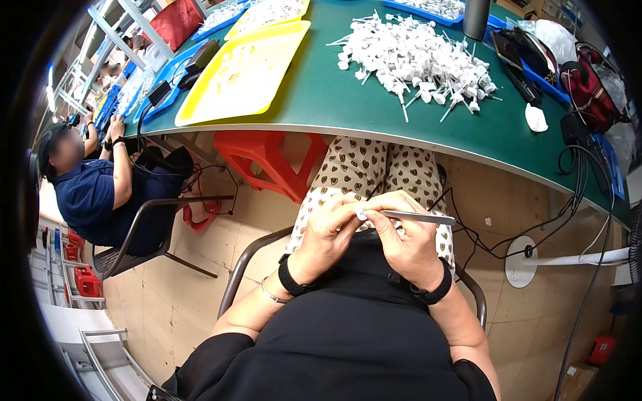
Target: The person sits at a green workbench in a factory setting, using tweezers to manipulate small white plastic components. They repeatedly pick up a component, adjust it with the tool, and place it into a yellow tray. Another worker is visible in the background performing similar tasks.
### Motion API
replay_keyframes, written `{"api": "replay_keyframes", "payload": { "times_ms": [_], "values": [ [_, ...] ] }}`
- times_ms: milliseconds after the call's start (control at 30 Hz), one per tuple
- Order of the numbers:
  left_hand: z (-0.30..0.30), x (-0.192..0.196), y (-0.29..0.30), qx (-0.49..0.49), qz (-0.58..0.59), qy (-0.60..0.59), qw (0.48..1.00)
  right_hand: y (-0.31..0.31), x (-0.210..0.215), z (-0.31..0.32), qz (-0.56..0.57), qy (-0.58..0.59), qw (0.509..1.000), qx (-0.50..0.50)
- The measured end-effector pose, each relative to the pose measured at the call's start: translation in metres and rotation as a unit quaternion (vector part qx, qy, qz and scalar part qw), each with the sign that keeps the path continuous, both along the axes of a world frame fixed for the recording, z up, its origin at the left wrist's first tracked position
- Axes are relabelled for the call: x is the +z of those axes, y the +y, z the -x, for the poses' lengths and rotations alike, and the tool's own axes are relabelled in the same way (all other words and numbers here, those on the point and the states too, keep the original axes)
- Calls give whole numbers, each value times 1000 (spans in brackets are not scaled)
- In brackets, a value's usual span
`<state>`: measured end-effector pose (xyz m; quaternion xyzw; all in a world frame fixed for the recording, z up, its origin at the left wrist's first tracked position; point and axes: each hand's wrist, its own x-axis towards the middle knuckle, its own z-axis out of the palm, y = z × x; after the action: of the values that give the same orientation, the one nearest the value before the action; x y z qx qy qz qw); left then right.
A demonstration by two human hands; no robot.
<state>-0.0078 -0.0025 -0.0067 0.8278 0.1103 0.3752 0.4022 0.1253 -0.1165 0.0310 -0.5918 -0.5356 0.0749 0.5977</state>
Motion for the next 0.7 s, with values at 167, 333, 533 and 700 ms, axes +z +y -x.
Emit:
{"api": "replay_keyframes", "payload": {
  "times_ms": [167, 333, 533, 700],
  "values": [
    [-1, -1, 1, -2, -9, -12, 1000, -2, -2, 2, 11, 71, 997, 6],
    [0, -2, 0, -1, -1, -5, 1000, -3, -3, 2, 19, 93, 995, 8],
    [0, -1, 0, -2, 0, -1, 1000, -3, -3, 2, 22, 109, 994, 11],
    [0, 0, 0, -1, -6, 2, 1000, -2, -4, 2, 14, 102, 995, 9]
  ]
}}
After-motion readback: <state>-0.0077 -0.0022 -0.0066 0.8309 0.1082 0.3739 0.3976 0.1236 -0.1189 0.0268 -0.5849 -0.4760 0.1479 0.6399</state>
